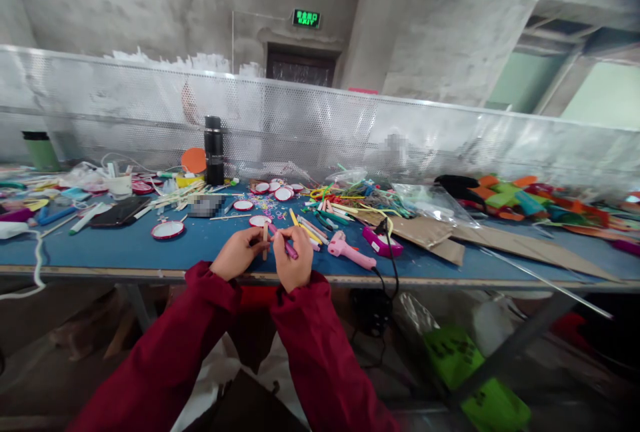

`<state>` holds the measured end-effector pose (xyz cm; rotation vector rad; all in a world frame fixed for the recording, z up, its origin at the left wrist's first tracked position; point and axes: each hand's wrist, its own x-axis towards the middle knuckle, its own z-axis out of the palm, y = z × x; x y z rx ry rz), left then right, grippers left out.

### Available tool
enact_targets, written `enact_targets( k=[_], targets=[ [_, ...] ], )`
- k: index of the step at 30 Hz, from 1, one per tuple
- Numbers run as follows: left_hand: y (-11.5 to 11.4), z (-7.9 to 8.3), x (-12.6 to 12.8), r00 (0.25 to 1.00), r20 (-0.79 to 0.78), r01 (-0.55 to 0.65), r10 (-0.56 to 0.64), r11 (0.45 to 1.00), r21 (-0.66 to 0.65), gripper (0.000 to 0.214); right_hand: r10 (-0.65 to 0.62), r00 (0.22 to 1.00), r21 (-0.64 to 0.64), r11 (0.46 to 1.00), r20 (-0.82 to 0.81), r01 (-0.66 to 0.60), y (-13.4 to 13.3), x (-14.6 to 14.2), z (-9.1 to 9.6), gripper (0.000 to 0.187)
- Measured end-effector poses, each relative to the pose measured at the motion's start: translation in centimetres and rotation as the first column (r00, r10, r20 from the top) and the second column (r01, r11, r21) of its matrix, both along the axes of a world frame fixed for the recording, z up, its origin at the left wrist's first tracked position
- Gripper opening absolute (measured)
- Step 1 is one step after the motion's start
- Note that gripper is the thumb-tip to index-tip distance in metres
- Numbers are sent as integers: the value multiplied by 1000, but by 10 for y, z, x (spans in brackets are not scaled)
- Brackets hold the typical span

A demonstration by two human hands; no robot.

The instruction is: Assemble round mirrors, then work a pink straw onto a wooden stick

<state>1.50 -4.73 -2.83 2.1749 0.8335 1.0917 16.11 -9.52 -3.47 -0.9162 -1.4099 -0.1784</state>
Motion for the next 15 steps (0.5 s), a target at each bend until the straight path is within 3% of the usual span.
enact_targets(
  k=[15],
  targets=[
    [-1, 2, 0, 1000, 5, 24, -24, 1000, 0, 16, -5, 1000, 2, 1000, 26, 5, 0, 0, 1, 15]
  ],
)
